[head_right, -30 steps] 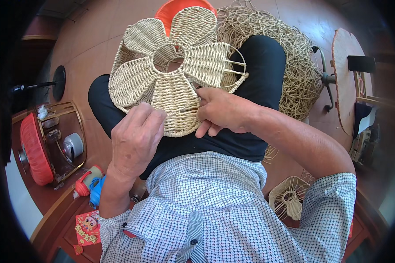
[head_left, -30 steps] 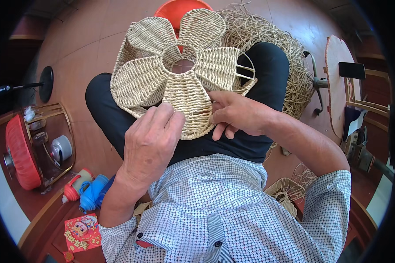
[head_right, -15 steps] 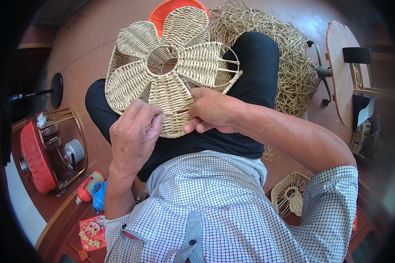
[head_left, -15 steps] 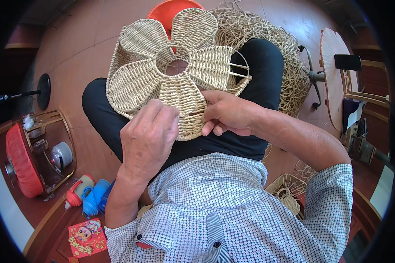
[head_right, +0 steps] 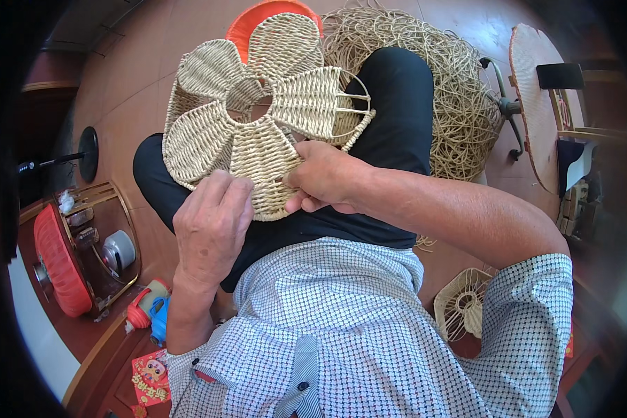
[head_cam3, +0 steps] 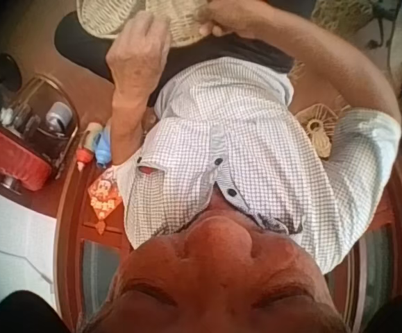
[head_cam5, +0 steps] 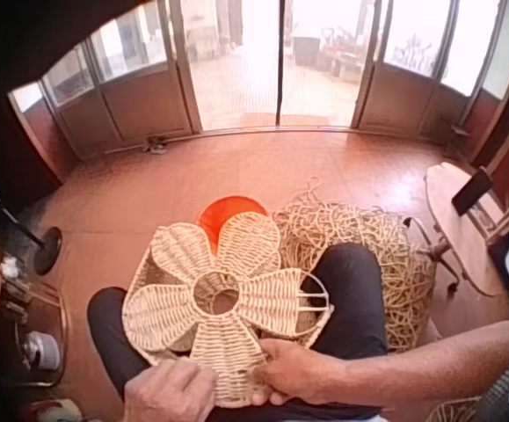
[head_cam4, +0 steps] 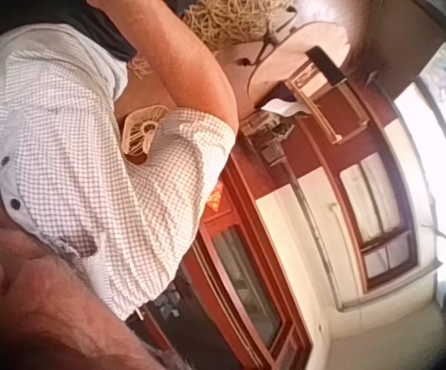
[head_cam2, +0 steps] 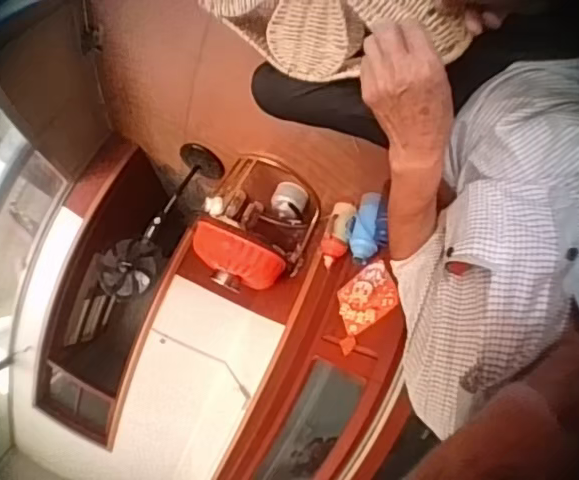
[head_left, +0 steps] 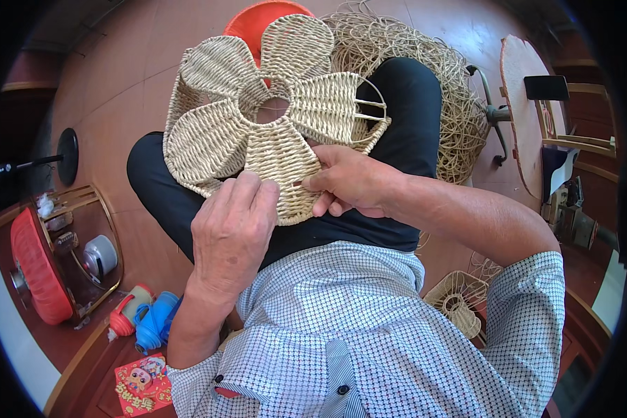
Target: Weaving a flower-shaped decorative object using straw or reed strands.
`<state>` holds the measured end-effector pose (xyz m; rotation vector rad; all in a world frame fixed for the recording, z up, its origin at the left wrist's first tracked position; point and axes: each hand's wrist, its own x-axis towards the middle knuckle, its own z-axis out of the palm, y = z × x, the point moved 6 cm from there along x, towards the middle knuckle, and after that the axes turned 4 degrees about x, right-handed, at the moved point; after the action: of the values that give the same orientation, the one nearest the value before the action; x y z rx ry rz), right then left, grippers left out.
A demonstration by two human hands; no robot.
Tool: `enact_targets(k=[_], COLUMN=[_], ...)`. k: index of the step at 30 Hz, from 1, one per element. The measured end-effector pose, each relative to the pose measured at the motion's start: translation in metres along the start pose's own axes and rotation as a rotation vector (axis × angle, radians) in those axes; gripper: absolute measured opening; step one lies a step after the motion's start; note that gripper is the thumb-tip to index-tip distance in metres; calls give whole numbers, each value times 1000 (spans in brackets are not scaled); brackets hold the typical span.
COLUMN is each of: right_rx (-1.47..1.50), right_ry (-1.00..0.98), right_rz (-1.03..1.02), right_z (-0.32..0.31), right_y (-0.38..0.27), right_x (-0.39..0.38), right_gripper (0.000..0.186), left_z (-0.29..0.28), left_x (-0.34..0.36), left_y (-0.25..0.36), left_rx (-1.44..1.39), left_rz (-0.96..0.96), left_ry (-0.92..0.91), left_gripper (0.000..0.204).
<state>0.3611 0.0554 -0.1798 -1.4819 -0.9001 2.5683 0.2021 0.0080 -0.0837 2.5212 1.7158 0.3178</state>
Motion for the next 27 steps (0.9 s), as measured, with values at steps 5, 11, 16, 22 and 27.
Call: enact_targets(k=[5, 11, 16, 22, 27], right_rx=[14, 72, 103, 24, 29], right_ry=[51, 71, 84, 61, 67], right_rz=[-14, -19, -11, 0, -12], right_z=[-1, -3, -3, -5, -3], right_y=[5, 9, 11, 14, 11], right_x=[8, 9, 10, 12, 9], right_gripper=[31, 33, 38, 39, 39], left_z=[3, 3, 7, 16, 21], left_x=[6, 2, 1, -1, -5], left_y=[-2, 3, 4, -6, -6], left_rx=[-97, -93, -48, -39, -30], left_rz=[3, -4, 59, 88, 113], left_ry=[9, 19, -2, -63, -98], left_gripper=[19, 17, 21, 26, 29])
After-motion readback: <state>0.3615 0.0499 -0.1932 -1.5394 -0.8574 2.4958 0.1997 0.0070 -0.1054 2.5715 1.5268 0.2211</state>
